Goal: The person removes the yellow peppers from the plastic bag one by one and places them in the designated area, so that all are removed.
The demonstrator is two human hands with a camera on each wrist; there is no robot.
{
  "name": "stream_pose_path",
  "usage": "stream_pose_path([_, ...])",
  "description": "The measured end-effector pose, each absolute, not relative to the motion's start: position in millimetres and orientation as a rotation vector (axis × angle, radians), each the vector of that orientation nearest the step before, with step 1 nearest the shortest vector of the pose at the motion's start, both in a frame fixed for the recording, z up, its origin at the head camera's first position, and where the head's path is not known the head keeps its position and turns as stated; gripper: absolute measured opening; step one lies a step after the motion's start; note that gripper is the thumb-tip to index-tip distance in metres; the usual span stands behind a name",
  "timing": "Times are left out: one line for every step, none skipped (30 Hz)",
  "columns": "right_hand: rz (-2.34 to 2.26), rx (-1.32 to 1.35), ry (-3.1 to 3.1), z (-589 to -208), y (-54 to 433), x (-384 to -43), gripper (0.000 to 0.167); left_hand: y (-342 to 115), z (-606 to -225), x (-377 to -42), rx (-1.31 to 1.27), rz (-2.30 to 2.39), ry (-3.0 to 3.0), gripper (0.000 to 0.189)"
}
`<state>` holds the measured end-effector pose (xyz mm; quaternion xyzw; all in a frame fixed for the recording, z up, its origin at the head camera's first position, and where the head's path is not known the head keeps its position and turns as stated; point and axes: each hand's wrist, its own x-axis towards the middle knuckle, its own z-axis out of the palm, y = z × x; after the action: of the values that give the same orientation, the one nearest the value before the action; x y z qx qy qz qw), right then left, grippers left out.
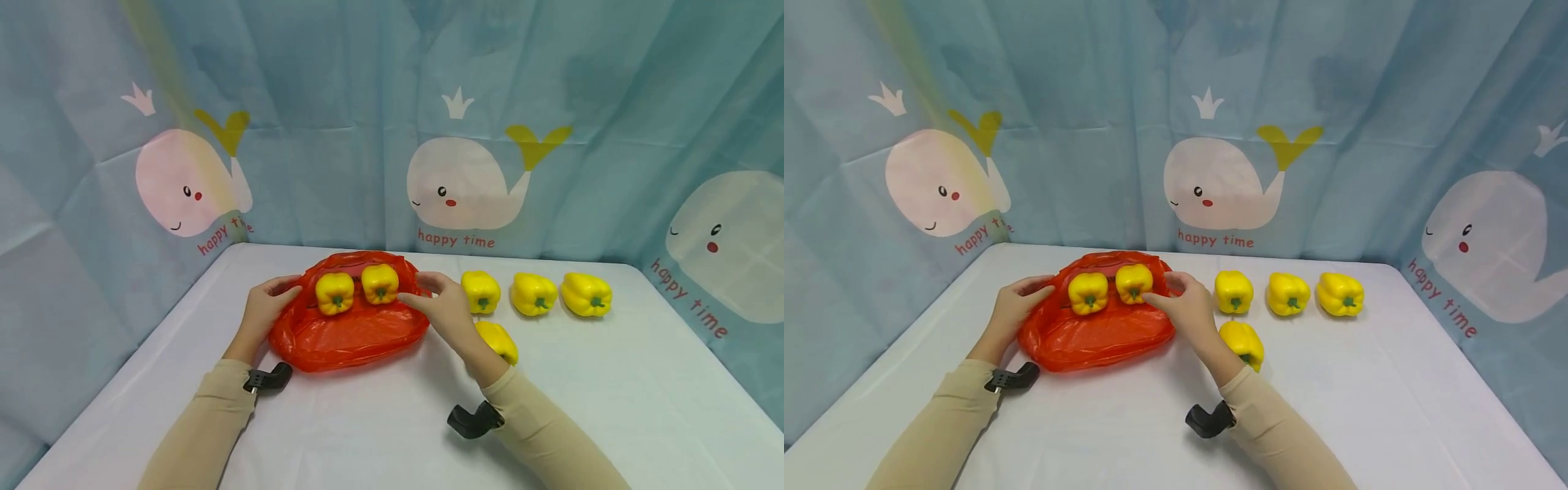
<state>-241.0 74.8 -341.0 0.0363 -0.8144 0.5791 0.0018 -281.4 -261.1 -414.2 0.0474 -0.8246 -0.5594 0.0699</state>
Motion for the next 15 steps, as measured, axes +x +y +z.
stream_pose_path([1.787,0.119,-2.545,-342,70,-243,0.061,-261,-414,-281,0.147,-1.685,-2.481,0.055])
stream_pose_path([1.768,0.123,-2.536,-343,66,-246,0.061,-261,-414,-281,0.149,-1.684,-2.481,0.054])
stream_pose_path([1.745,0.133,-2.524,-345,62,-248,0.061,-261,-414,-281,0.146,-1.679,-2.482,0.054])
stream_pose_path([1.731,0.135,-2.515,-346,58,-251,0.061,-260,-414,-281,0.146,-1.679,-2.48,0.053])
stream_pose_path([1.727,0.137,-2.506,-348,55,-253,0.061,-260,-414,-281,0.145,-1.681,-2.478,0.053])
stream_pose_path([1.715,0.143,-2.499,-350,51,-255,0.061,-260,-413,-281,0.141,-1.684,-2.474,0.053])
stream_pose_path([1.709,0.152,-2.488,-352,48,-257,0.061,-260,-413,-281,0.134,-1.685,-2.473,0.053])
stream_pose_path([1.701,0.158,-2.48,-354,45,-260,0.061,-260,-413,-280,0.128,-1.684,-2.471,0.053])
stream_pose_path([1.685,0.168,-2.468,-356,42,-262,0.061,-260,-413,-280,0.121,-1.685,-2.47,0.053])
stream_pose_path([1.666,0.18,-2.458,-358,38,-265,0.061,-260,-413,-280,0.118,-1.689,-2.468,0.053])
stream_pose_path([1.648,0.196,-2.443,-360,35,-268,0.061,-260,-413,-279,0.113,-1.686,-2.468,0.053])
stream_pose_path([1.622,0.211,-2.43,-361,32,-270,0.061,-260,-413,-279,0.11,-1.682,-2.469,0.053])
stream_pose_path([1.6,0.221,-2.421,-363,29,-273,0.06,-260,-413,-279,0.109,-1.678,-2.47,0.053])
stream_pose_path([1.575,0.228,-2.416,-365,26,-275,0.06,-260,-413,-278,0.111,-1.677,-2.469,0.053])
stream_pose_path([1.557,0.234,-2.411,-366,23,-277,0.06,-260,-413,-278,0.115,-1.679,-2.469,0.053])
